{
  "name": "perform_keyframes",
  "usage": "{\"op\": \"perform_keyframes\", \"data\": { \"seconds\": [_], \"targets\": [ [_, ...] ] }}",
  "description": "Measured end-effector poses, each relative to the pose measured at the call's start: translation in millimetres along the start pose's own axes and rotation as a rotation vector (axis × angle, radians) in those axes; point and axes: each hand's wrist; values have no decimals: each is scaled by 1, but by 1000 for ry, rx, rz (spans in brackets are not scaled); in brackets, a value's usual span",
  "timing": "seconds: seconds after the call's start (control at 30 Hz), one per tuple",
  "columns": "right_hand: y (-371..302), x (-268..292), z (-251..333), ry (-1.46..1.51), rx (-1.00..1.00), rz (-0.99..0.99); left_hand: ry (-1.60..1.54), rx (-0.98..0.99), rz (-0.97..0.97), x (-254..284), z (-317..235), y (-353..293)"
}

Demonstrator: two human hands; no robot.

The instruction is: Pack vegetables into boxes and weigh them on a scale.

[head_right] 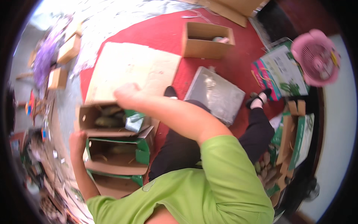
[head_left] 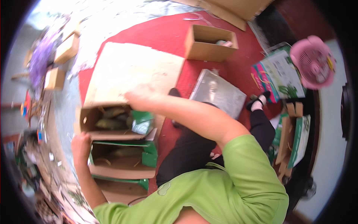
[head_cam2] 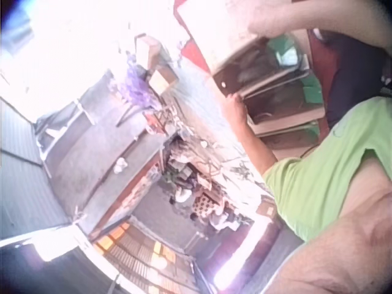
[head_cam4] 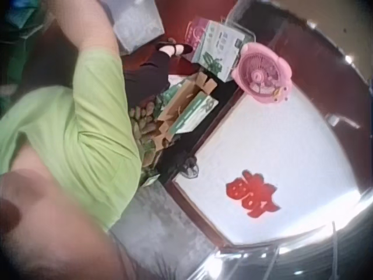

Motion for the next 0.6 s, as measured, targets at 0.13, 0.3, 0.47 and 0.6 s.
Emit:
{"op": "perform_keyframes", "data": {
  "seconds": [0.13,0.3,0.47,0.6],
  "targets": [
    [9,32,-21,37,-18,-1,-351,58,-125,17,-12,-1],
    [-31,62,-102,130,-215,-153,-430,-105,-181,28,-53,29],
    [-122,70,-202,229,-327,-366,-484,-230,-287,76,-112,52],
    [-234,57,-282,364,-536,-619,-575,-420,-368,88,-165,92]
  ]
}}
Point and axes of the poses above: each hand's wrist, its own y-axis towards the middle knuckle, its own x-axis out of the back of the hand, z = x × y, and after that the axes turned 5 degrees about -x, right-handed
